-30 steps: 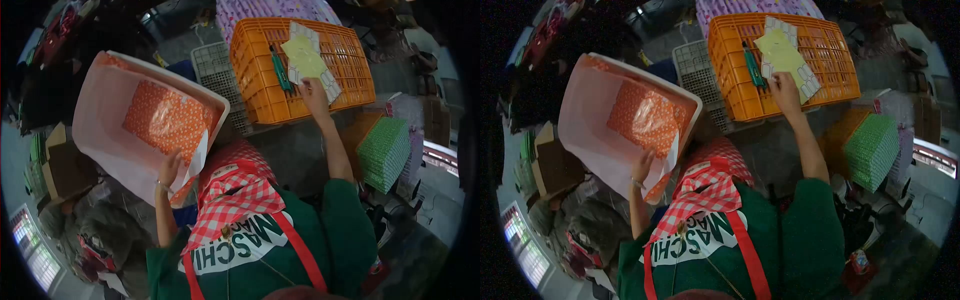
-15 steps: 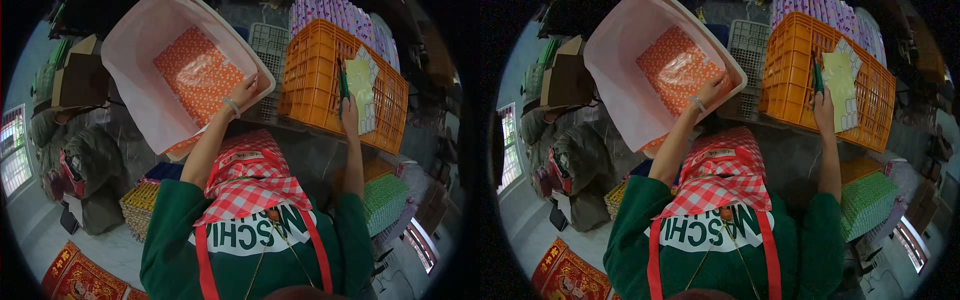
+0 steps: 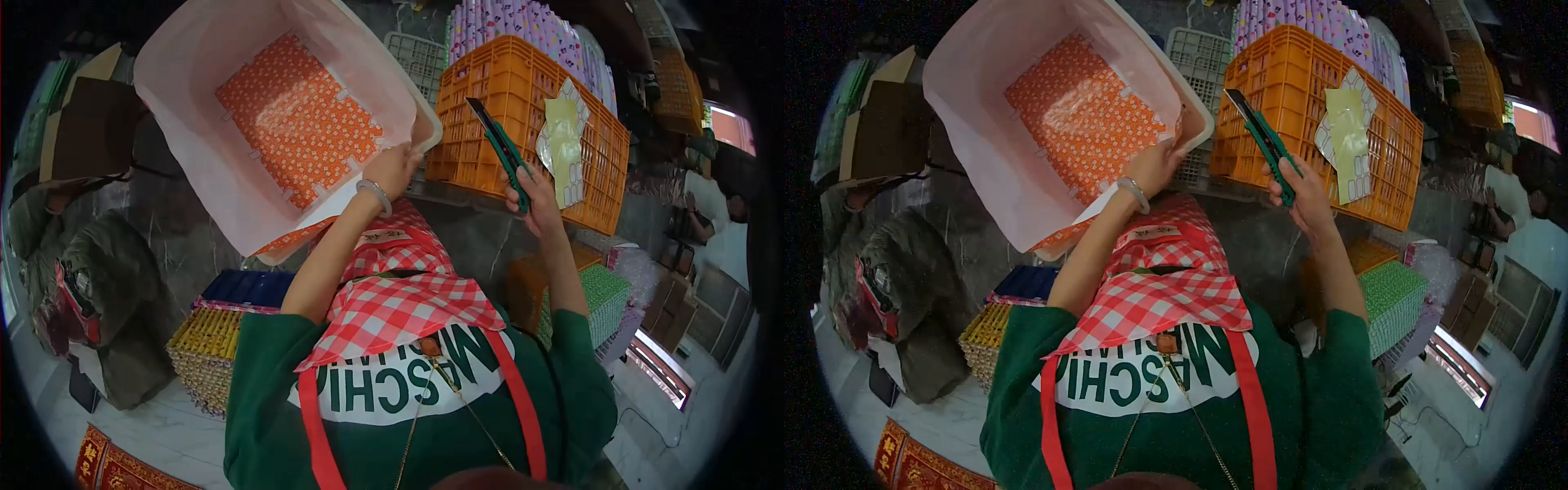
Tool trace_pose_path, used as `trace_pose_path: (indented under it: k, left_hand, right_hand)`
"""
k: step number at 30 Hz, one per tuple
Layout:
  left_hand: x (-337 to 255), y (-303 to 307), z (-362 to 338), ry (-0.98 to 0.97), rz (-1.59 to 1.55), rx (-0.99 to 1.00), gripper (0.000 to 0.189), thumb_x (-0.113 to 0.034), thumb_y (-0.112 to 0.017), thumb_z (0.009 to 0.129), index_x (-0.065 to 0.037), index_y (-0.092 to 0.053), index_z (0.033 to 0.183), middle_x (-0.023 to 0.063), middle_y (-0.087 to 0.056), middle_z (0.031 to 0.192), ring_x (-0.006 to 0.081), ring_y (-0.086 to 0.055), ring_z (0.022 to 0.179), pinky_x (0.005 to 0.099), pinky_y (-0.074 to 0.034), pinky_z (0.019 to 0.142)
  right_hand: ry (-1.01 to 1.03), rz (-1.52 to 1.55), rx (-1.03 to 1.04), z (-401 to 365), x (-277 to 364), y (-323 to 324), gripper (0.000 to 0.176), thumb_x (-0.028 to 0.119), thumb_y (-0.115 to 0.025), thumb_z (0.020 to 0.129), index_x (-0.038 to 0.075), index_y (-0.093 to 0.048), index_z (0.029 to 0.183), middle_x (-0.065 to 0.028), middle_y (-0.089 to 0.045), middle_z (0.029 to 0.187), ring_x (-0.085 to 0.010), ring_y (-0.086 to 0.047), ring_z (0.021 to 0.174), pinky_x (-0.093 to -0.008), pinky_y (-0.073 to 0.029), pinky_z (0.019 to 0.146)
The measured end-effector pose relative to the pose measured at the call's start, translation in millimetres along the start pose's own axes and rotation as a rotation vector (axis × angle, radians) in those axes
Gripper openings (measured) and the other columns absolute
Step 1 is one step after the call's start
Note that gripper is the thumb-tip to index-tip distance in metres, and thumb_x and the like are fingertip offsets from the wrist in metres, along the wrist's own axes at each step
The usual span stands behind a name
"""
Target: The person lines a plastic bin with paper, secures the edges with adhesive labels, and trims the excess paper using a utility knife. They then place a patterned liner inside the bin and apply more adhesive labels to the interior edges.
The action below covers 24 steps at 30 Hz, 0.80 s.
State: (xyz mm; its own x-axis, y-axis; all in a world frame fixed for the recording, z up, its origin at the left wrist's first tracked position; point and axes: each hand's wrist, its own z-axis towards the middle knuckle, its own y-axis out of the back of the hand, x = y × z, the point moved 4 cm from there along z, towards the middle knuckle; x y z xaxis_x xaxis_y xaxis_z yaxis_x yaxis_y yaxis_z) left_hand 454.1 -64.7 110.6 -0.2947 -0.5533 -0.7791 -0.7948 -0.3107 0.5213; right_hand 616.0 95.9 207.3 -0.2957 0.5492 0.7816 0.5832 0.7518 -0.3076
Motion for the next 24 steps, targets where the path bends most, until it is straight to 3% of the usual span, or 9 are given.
trace_pose_path:
  k: [1, 2, 5, 6, 8, 11, 17, 21, 24]
  left_hand:
    - [5, -7, 1, -0.055, 0.035, -0.113, 0.026, -0.028, -0.049, 0.083, -0.004, -0.053, 0.092, 0.0215, -0.058, 0.081, 0.0386, -0.055, 0.076, 0.045, -0.043, 0.066]
    - [4, -8, 1, -0.05, 0.027, -0.121, 0.026, -0.028, -0.049, 0.083, -0.004, -0.053, 0.092, 0.0215, -0.058, 0.081, 0.0386, -0.055, 0.076, 0.045, -0.043, 0.066]
    - [-1, -15, -1, -0.135, 0.129, -0.215, 0.015, -0.02, -0.048, 0.082, -0.005, -0.051, 0.085, 0.0166, -0.058, 0.072, 0.035, -0.057, 0.067, 0.0429, -0.045, 0.057]
    - [0, -19, 1, -0.131, 0.12, -0.217, 0.015, -0.02, -0.048, 0.082, -0.005, -0.051, 0.085, 0.0166, -0.058, 0.072, 0.035, -0.057, 0.067, 0.0429, -0.045, 0.057]
    - [-4, -22, 2, -0.173, 0.192, -0.274, 0.013, -0.018, -0.048, 0.082, -0.006, -0.051, 0.085, 0.0146, -0.06, 0.072, 0.0309, -0.059, 0.064, 0.04, -0.047, 0.054]
    - [-4, -27, 8, -0.136, 0.308, -0.311, 0.01, -0.015, -0.048, 0.08, -0.006, -0.052, 0.081, 0.0103, -0.061, 0.068, 0.0244, -0.061, 0.06, 0.035, -0.048, 0.049]
    - [-7, -18, 14, -0.102, 0.305, -0.273, 0.007, -0.01, -0.048, 0.076, -0.006, -0.053, 0.078, 0.0089, -0.061, 0.065, 0.0219, -0.062, 0.057, 0.032, -0.048, 0.046]
    - [-10, -17, 16, -0.135, 0.286, -0.315, 0.008, -0.01, -0.049, 0.075, -0.004, -0.052, 0.079, 0.0099, -0.061, 0.065, 0.0212, -0.062, 0.058, 0.0318, -0.049, 0.049]
    - [-11, -18, 21, -0.131, 0.277, -0.307, 0.008, -0.01, -0.049, 0.075, -0.004, -0.052, 0.079, 0.0102, -0.061, 0.065, 0.0212, -0.062, 0.058, 0.0318, -0.049, 0.048]
  right_hand:
    - [0.01, -0.069, -0.092, -1, 1, -6, 0.029, 0.021, -0.046, 0.09, 0.0, -0.045, 0.109, -0.0045, -0.053, 0.079, -0.0057, -0.047, 0.058, -0.0201, -0.04, 0.048]
    - [0.005, -0.078, -0.086, -1, 5, -14, 0.029, 0.021, -0.046, 0.09, 0.0, -0.045, 0.109, -0.0045, -0.053, 0.079, -0.0057, -0.047, 0.058, -0.0201, -0.04, 0.048]
    - [0.161, -0.963, -0.204, -2, 26, -38, 0.029, 0.023, -0.052, 0.086, 0.005, -0.051, 0.11, -0.0039, -0.055, 0.069, -0.0112, -0.053, 0.059, -0.0246, -0.042, 0.05]
    - [0.158, -0.972, -0.201, 5, 27, -40, 0.029, 0.023, -0.052, 0.086, 0.005, -0.051, 0.11, -0.0039, -0.055, 0.069, -0.0112, -0.053, 0.059, -0.0246, -0.042, 0.05]
    - [0.799, -1.505, 0.08, 15, 39, -65, 0.033, 0.019, -0.055, 0.084, 0.006, -0.049, 0.114, -0.0092, -0.057, 0.075, -0.0223, -0.057, 0.065, -0.0304, -0.045, 0.054]
    - [0.554, -1.677, 0.201, 35, 43, -79, 0.034, 0.016, -0.056, 0.082, 0.008, -0.049, 0.114, -0.0137, -0.056, 0.08, -0.0301, -0.057, 0.07, -0.035, -0.046, 0.058]
    - [0.411, -1.807, 0.309, 51, 44, -69, 0.034, 0.013, -0.058, 0.08, 0.006, -0.05, 0.113, -0.0153, -0.058, 0.09, -0.0294, -0.058, 0.08, -0.0342, -0.047, 0.066]
    - [0.407, -1.789, 0.299, 52, 39, -67, 0.034, 0.013, -0.058, 0.08, 0.006, -0.05, 0.112, -0.0154, -0.057, 0.091, -0.0297, -0.058, 0.08, -0.0341, -0.047, 0.066]
    - [0.614, -1.71, 0.311, 56, 31, -60, 0.034, 0.014, -0.057, 0.081, 0.009, -0.049, 0.114, -0.013, -0.056, 0.084, -0.0293, -0.057, 0.073, -0.035, -0.046, 0.06]
